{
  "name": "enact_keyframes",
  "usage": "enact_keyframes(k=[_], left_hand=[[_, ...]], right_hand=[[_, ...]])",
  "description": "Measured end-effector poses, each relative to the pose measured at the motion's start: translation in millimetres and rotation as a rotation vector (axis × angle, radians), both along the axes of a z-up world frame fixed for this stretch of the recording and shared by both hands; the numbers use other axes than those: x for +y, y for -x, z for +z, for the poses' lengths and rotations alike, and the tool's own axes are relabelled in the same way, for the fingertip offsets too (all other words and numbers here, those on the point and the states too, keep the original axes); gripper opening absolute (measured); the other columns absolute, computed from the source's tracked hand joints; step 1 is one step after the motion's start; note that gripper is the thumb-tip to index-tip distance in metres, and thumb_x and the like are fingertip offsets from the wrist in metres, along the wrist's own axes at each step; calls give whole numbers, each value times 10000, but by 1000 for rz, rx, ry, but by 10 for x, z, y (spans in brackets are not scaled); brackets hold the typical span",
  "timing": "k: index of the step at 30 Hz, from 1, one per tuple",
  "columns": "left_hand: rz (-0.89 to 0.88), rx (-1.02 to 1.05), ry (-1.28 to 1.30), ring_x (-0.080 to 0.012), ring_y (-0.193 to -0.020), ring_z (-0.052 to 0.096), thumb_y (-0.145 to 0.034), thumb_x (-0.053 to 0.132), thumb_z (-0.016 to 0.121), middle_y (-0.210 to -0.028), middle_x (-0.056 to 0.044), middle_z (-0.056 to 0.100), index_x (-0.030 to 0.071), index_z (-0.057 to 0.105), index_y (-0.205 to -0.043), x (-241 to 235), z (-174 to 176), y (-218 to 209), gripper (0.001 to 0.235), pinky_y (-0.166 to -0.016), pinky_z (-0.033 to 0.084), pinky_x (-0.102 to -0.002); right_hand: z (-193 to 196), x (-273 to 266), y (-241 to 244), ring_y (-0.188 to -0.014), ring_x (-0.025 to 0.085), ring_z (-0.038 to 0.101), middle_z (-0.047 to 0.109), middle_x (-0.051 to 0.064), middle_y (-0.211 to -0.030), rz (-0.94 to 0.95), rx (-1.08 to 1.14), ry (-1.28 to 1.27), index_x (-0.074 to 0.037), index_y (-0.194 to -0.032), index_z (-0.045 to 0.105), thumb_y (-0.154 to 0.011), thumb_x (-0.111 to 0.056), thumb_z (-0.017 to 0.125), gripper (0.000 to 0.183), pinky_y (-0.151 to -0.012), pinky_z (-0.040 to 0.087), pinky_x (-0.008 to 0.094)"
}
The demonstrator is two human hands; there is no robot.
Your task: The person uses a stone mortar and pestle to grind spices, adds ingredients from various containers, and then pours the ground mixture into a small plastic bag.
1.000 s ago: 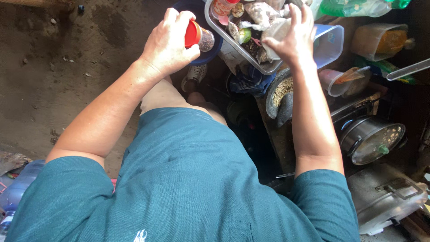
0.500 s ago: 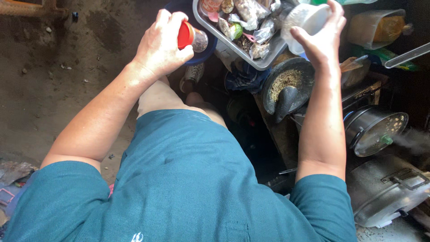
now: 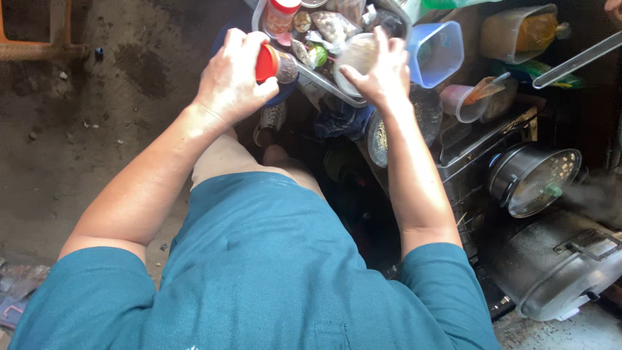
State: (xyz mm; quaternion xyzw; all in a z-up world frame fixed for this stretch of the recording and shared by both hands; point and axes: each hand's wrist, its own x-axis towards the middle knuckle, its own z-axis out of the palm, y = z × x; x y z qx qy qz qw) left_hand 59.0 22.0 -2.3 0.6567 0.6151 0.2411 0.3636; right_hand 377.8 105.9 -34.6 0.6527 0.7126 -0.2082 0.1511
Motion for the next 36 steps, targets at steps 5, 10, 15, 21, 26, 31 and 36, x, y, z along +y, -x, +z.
enact_keyframes(k=[5, 10, 15, 21, 26, 31, 36], left_hand=[[-37, -15, -83, -424, -1031, 638, -810, 225, 815, -1167, -226, 531, 48, 536, -1305, 180, 26, -284, 595, -888, 557, -487], [-61, -39, -66, -421, -1026, 636, -790, 212, 813, -1152, -211, 528, 50, 532, -1306, 272, -1, -537, 610, -878, 553, -492], [-67, -32, -63, -420, -1039, 633, -776, 190, 808, -1156, -211, 518, 50, 520, -1313, 298, -108, -626, 625, -885, 552, -483], [-62, 69, -85, -401, -1051, 605, -778, 182, 801, -1127, -207, 501, 51, 504, -1321, 431, -232, -727, 633, -877, 543, -483], [-83, 172, -95, -376, -1009, 604, -727, 155, 789, -1123, -209, 501, 57, 497, -1323, 512, -304, -829, 671, -843, 553, -460], [-64, 190, -147, -363, -1005, 607, -757, 142, 787, -1142, -196, 507, 70, 488, -1381, 503, -409, -887, 695, -834, 552, -450], [-33, 171, -182, -359, -1039, 603, -781, 166, 794, -1194, -198, 506, 56, 468, -1446, 478, -478, -865, 749, -855, 551, -445]], right_hand=[[-583, 236, -313, -1214, 367, 577, 593, 194, -1287, 30, 81, -251, -107, -1386, 576, -966, -482, 832, 619, -990, 475, 545], [-715, 606, -312, -1037, 303, 712, 742, 97, -1107, -14, 243, -279, -166, -1243, 706, -941, -156, 705, 302, -920, 553, 426], [-804, 790, -215, -855, 332, 705, 746, 131, -892, 0, 201, -175, -141, -1102, 726, -800, -210, 810, 321, -765, 536, 454], [-819, 844, -533, -908, 277, 753, 766, 98, -940, -100, 322, -248, -126, -987, 742, -938, -170, 725, 68, -850, 581, 394], [-455, 885, -388, -888, 350, 706, 736, 145, -899, 196, 293, -147, -139, -1168, 741, -844, -68, 696, 335, -817, 543, 453], [-549, 938, -274, -869, 387, 694, 735, 177, -900, 298, 215, -85, -133, -1198, 724, -786, -129, 775, 415, -791, 527, 481], [-875, 1023, -463, -829, 291, 750, 765, 151, -924, 254, 395, -228, -70, -1069, 759, -930, -144, 759, 158, -730, 579, 405]])
